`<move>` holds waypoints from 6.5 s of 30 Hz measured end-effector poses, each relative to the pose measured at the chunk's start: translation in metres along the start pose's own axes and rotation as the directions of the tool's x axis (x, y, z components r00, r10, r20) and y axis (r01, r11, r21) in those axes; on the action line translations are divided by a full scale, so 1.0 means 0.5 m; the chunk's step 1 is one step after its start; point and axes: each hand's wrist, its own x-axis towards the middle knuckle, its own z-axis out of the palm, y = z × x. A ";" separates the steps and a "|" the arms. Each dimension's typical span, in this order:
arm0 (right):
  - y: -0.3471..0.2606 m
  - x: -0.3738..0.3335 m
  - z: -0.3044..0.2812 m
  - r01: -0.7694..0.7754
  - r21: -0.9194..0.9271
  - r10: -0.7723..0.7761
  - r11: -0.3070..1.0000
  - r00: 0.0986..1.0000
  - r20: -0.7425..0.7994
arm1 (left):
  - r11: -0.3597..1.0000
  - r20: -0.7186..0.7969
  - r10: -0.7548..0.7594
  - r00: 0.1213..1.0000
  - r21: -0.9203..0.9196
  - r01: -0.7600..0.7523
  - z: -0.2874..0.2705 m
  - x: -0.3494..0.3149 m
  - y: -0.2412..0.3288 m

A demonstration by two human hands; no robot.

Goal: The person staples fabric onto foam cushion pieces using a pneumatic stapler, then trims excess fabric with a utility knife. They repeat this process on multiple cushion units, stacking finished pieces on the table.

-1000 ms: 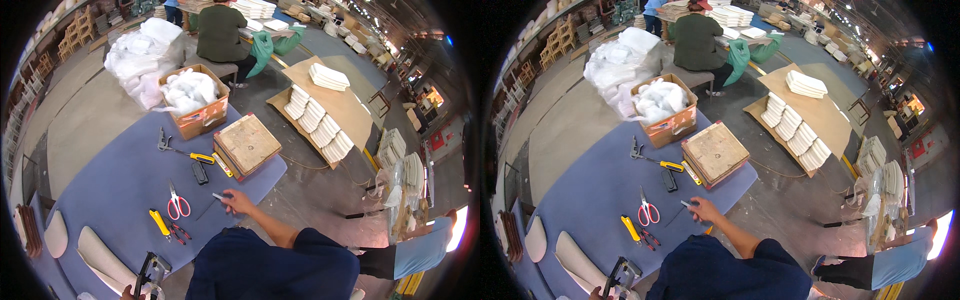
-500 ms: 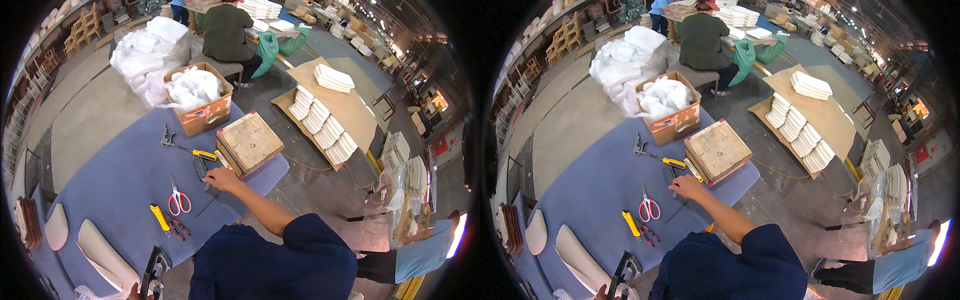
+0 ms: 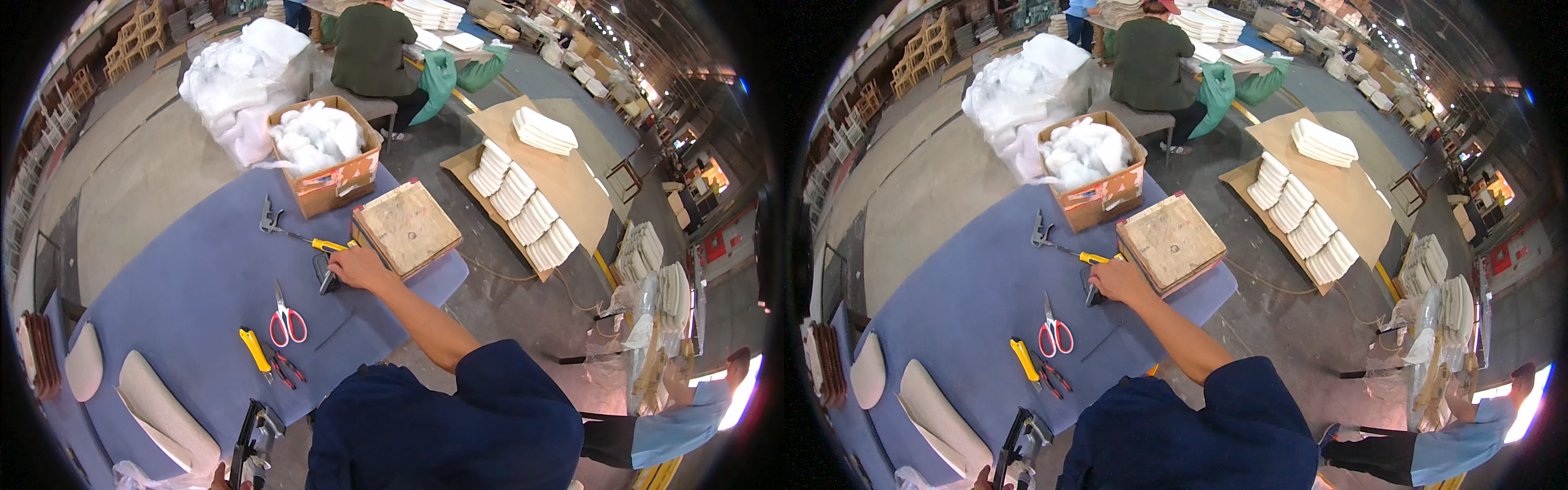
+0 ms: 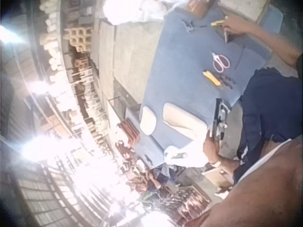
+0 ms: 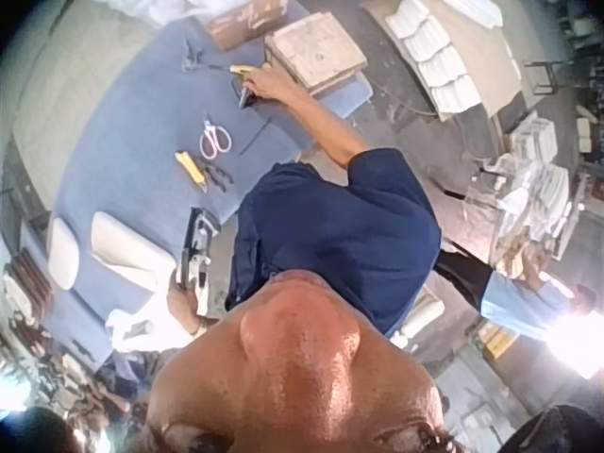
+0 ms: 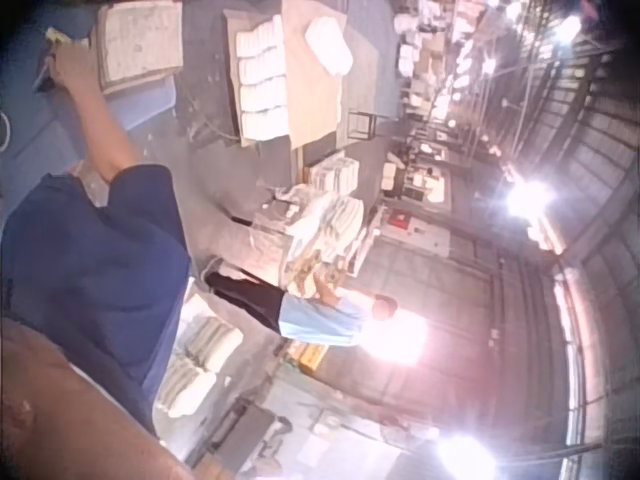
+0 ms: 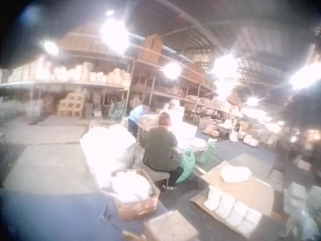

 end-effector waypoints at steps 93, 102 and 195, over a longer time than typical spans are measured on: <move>-1.182 -0.802 0.451 -0.776 0.623 -0.767 0.099 0.340 0.545 | 0.564 -0.616 -0.619 0.487 -0.780 -0.271 0.349 -0.426 -0.490; -1.110 -0.639 0.354 -0.434 0.899 -0.625 -0.052 0.716 0.310 | 0.449 -0.687 -0.312 0.656 -0.715 -0.536 0.244 -0.236 -0.459; -0.743 -0.099 0.751 0.094 0.101 -0.073 0.990 0.977 -0.199 | -0.807 -0.951 0.282 0.127 -0.307 -0.504 -0.416 0.159 -0.489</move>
